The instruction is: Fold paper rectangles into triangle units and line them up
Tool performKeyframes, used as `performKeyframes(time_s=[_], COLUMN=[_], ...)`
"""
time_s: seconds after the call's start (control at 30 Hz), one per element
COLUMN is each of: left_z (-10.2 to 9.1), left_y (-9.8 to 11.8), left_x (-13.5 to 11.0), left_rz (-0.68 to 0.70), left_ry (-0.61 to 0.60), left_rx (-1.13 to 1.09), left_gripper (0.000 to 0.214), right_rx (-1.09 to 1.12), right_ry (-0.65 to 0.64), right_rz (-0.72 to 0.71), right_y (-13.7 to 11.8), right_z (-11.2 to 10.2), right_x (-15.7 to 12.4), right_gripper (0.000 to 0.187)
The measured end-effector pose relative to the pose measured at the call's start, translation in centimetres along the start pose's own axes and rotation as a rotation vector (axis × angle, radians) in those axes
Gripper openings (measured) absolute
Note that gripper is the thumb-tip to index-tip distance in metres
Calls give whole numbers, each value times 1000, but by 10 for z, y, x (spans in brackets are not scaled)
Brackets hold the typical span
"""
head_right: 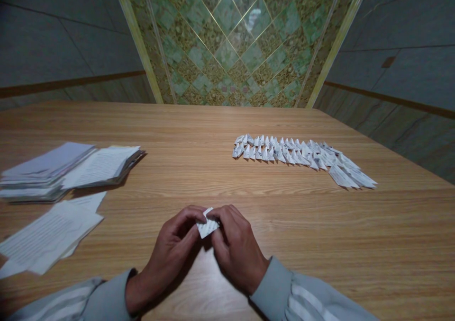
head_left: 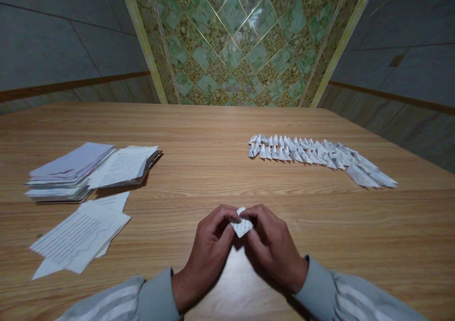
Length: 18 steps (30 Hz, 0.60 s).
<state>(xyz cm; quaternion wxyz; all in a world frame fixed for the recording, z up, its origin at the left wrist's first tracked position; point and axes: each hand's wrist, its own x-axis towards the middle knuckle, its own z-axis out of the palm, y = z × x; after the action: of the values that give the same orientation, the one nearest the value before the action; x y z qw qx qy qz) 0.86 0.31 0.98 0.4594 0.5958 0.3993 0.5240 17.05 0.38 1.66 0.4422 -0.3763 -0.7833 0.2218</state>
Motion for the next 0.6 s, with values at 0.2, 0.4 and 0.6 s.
performKeyframes(time_s=[0.2, 0.4, 0.6], left_z=[-3, 4, 2], left_y=[-1, -7, -9], left_x=[1, 1, 2], left_rz=[-78, -174, -137], left_ry=[-23, 0, -3], left_rx=[-12, -64, -25], left_gripper=[8, 19, 16], right_rx=[71, 209, 360], right_ry=[-26, 21, 24], right_rz=[45, 297, 457], right_y=[-2, 1, 8], right_z=[-5, -1, 1], right_x=[3, 2, 2], right_gripper=[32, 12, 12])
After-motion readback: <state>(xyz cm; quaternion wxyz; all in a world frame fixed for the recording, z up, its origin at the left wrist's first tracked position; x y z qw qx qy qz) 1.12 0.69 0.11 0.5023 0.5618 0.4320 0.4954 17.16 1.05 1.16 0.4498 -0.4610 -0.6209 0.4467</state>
